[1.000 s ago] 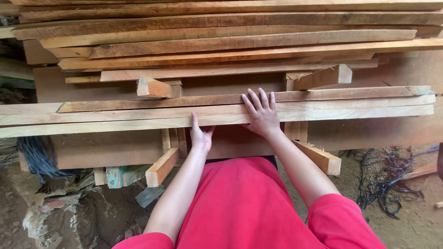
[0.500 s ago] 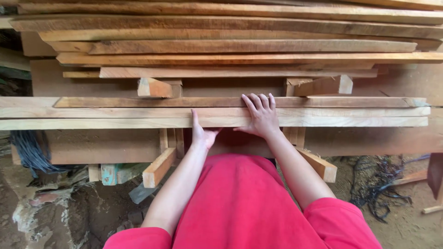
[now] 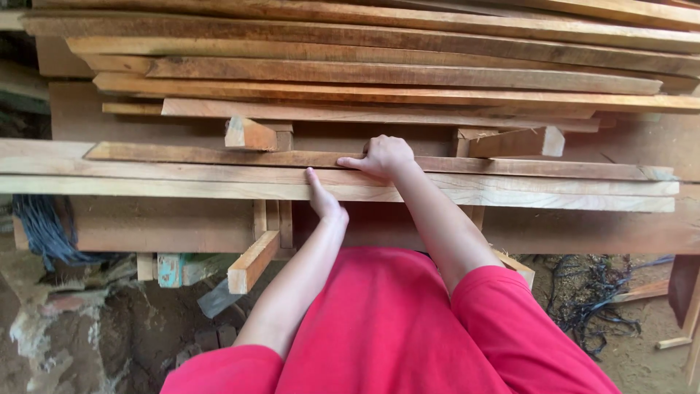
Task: The person aligns several wooden planks on a wooden rack and secures them using black plastic ties. They wrap the ties around the planks and pull them tight to hold the wood in place.
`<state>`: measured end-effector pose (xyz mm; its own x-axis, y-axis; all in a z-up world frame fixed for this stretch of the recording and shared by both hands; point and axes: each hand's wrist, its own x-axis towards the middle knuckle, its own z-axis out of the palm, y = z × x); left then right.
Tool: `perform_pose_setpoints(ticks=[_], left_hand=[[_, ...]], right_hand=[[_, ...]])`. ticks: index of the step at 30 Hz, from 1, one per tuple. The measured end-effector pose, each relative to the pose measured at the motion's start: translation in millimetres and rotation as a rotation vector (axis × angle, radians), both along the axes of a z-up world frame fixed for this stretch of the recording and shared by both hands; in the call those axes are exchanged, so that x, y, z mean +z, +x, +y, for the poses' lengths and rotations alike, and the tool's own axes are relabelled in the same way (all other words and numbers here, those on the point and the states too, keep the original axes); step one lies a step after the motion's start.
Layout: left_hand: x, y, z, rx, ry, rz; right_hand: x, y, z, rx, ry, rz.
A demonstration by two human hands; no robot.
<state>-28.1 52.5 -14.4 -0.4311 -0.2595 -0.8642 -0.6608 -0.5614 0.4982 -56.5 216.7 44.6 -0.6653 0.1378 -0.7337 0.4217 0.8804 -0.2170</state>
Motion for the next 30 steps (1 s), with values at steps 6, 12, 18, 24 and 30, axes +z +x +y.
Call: perform_pose_setpoints(ticks=[6,12,18,24,30], left_hand=[[7.2,4.6,4.0,0.009,-0.094,0.027],[21.0,1.5,-1.7,-0.113,-0.042,-0.005],[43.2,6.5,-56.0,-0.911,0.046,-0.076],[55.9,34.5,-49.3,-1.380,-0.779,1.056],[26.4,-5.7,-31.4,-2.257,-1.433,1.146]], right_hand=[[13.5,3.0,-2.6,-0.012,0.010,0.027],[-9.1,19.2,-8.1,0.027,0.047,0.135],[-35.5,83.8,-31.1,-0.029,0.050,0.686],[-68.0,115.0,-14.3,-0.089,0.221,0.882],[-42.1,114.9,-7.6,0.047,0.168,0.594]])
